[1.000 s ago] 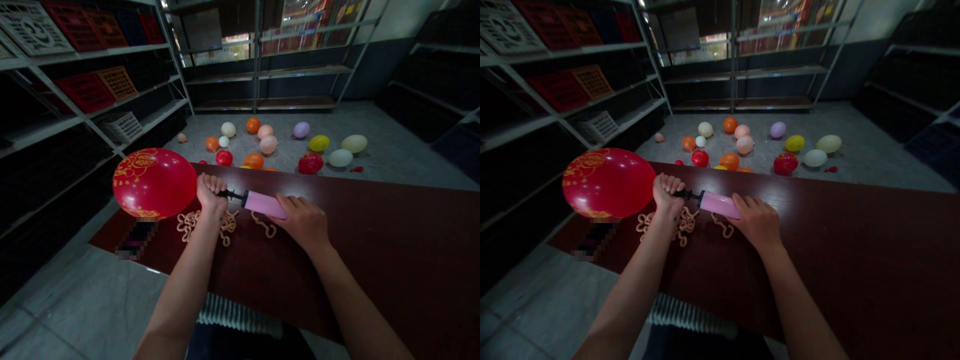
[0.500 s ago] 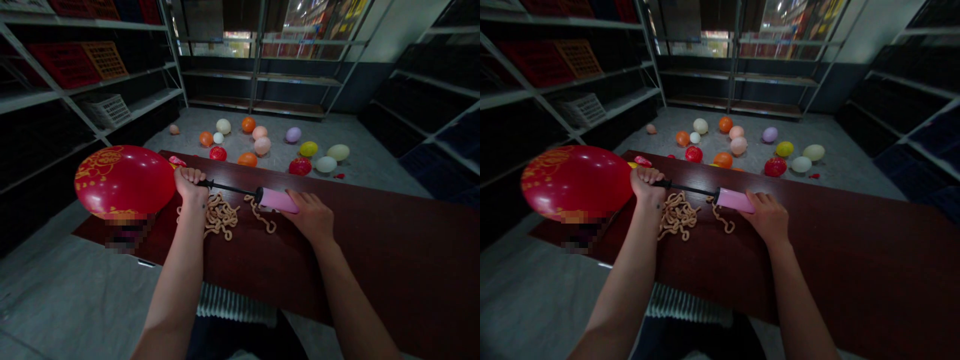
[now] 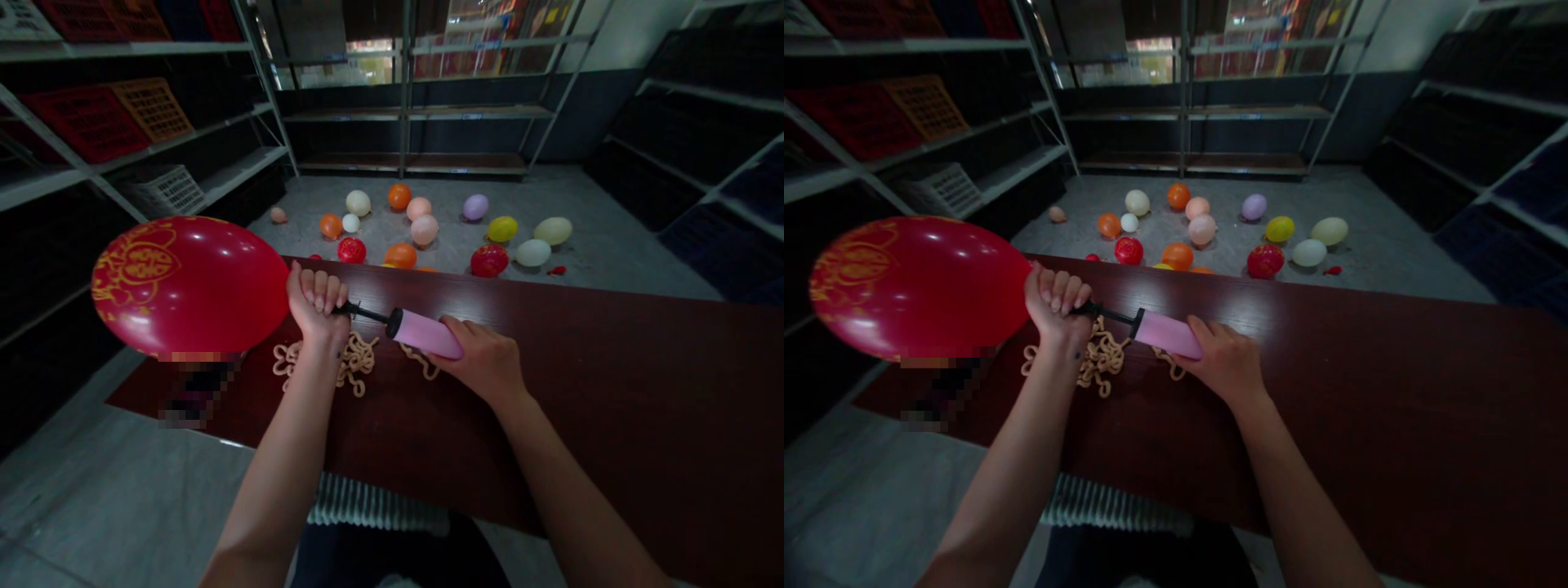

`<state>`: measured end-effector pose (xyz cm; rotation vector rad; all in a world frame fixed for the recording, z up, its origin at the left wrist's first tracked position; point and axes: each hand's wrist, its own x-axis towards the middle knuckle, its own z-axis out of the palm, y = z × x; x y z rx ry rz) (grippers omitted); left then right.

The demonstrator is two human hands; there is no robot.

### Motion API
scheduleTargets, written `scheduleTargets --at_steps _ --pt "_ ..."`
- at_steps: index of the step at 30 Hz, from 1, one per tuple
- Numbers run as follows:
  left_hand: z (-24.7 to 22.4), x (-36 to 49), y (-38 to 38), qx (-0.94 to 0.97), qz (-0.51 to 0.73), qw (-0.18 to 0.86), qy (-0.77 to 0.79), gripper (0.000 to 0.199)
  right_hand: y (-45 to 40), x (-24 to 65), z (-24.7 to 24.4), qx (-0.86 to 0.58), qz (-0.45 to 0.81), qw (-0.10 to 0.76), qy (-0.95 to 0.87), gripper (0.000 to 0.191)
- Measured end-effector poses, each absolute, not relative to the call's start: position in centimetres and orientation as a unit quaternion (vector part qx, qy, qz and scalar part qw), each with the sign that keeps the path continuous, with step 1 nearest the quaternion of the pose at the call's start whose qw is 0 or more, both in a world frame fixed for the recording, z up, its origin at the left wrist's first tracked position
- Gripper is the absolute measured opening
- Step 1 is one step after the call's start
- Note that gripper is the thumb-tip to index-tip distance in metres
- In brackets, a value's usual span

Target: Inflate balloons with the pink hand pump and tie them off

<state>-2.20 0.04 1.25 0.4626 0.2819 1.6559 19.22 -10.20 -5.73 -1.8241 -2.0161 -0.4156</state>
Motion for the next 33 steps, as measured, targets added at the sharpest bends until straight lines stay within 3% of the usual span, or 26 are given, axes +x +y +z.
scheduleTargets --at_steps 15,33 --pt "0.6 0.3 -0.7 0.181 0.698 0.647 0.246 0.052 -9.9 18.3 -4.8 -0.635 -0.157 0.221 -0.723 0.056" --pt "0.4 -5.9 2.1 0.147 0.763 0.601 0.189 0.053 -9.5 22.2 -6.0 -0.647 -0.228 0.161 -0.71 0.046"
